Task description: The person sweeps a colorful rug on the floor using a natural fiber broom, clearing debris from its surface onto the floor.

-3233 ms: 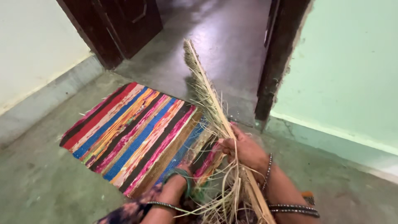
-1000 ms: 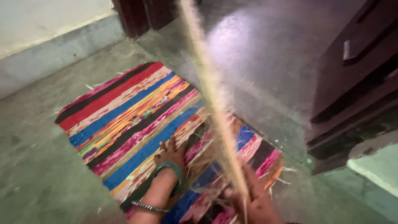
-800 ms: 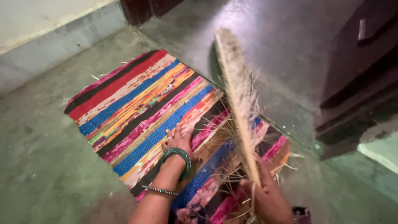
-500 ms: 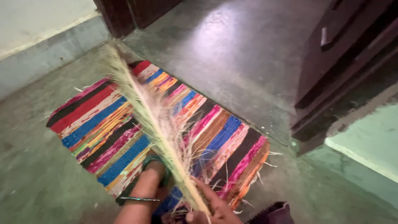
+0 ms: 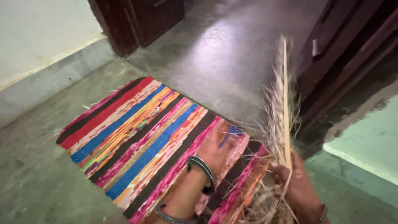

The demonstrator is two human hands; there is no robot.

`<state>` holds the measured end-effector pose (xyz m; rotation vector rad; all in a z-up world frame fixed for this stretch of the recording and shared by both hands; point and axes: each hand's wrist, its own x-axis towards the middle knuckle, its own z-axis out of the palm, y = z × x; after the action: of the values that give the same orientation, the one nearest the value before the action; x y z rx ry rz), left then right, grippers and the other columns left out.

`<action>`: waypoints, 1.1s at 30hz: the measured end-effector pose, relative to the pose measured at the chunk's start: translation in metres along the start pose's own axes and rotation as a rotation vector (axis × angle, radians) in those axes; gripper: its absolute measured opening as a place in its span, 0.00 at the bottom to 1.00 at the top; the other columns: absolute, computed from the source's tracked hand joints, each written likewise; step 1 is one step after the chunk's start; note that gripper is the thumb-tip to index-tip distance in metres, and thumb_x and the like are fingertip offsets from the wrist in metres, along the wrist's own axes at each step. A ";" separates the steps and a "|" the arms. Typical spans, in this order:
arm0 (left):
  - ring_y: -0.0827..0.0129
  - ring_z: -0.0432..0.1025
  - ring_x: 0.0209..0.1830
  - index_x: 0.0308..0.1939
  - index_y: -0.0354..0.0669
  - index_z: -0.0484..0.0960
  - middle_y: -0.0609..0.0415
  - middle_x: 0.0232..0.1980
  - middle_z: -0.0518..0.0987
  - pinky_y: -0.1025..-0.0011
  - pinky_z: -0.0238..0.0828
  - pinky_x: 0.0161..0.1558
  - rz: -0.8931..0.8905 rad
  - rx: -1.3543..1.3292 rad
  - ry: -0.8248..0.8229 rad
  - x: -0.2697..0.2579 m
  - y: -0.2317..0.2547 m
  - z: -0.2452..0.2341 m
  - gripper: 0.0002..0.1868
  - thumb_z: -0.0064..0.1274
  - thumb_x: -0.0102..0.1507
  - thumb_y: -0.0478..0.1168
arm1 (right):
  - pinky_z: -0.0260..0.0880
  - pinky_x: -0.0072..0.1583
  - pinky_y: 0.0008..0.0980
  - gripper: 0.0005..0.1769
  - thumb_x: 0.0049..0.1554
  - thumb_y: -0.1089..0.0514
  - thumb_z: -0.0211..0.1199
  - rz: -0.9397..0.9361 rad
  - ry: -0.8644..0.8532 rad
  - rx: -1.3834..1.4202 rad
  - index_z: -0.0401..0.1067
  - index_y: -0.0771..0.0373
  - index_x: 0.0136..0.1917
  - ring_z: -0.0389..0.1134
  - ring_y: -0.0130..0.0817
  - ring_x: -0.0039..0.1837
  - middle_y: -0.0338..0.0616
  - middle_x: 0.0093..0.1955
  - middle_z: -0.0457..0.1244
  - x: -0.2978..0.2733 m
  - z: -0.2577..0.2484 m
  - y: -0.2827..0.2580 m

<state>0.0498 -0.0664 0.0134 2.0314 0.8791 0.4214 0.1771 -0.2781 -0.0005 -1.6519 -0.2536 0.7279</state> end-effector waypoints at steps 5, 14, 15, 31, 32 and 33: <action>0.49 0.52 0.80 0.80 0.45 0.51 0.42 0.79 0.58 0.50 0.39 0.77 0.207 0.134 -0.171 -0.018 0.014 0.057 0.46 0.46 0.66 0.63 | 0.65 0.32 0.35 0.41 0.59 0.61 0.57 0.030 -0.134 0.145 0.50 0.44 0.83 0.63 0.37 0.33 0.46 0.41 0.66 0.024 0.002 0.110; 0.37 0.53 0.78 0.85 0.43 0.26 0.19 0.81 0.30 0.62 0.50 0.78 -0.267 0.145 -0.119 -0.004 0.035 0.003 0.68 0.53 0.60 0.71 | 0.62 0.35 0.24 0.44 0.55 0.66 0.64 0.048 -0.625 0.541 0.55 0.51 0.82 0.62 0.24 0.35 0.37 0.38 0.62 -0.037 0.059 0.072; 0.37 0.51 0.79 0.83 0.39 0.30 0.20 0.81 0.37 0.60 0.48 0.78 -0.063 0.142 -0.027 -0.006 0.041 0.002 0.65 0.53 0.61 0.70 | 0.61 0.33 0.23 0.44 0.55 0.65 0.65 0.029 -0.586 0.571 0.56 0.51 0.82 0.61 0.23 0.34 0.36 0.37 0.62 -0.043 0.060 0.056; 0.47 0.27 0.83 0.78 0.34 0.27 0.32 0.82 0.40 0.49 0.15 0.77 -0.190 -0.022 -0.011 0.009 0.032 0.033 0.69 0.58 0.57 0.69 | 0.68 0.38 0.29 0.47 0.50 0.61 0.68 -0.198 -0.213 0.138 0.54 0.49 0.79 0.66 0.28 0.40 0.41 0.46 0.64 -0.015 0.043 0.123; 0.49 0.26 0.84 0.77 0.34 0.27 0.30 0.81 0.39 0.48 0.11 0.77 -0.254 0.103 0.033 0.014 0.021 0.029 0.71 0.59 0.56 0.72 | 0.68 0.38 0.29 0.47 0.50 0.61 0.69 -0.219 -0.271 0.164 0.54 0.49 0.79 0.66 0.28 0.40 0.41 0.47 0.64 -0.022 0.053 0.141; 0.50 0.31 0.85 0.78 0.34 0.31 0.33 0.81 0.44 0.47 0.12 0.78 -0.285 0.113 0.102 0.016 0.010 0.020 0.71 0.60 0.54 0.71 | 0.68 0.38 0.29 0.47 0.50 0.61 0.69 -0.228 -0.339 0.183 0.54 0.49 0.79 0.66 0.28 0.40 0.41 0.47 0.64 -0.029 0.061 0.153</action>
<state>0.0765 -0.0699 0.0093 1.9600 1.2606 0.3245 0.0842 -0.2790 -0.1394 -1.2960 -0.5893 0.8285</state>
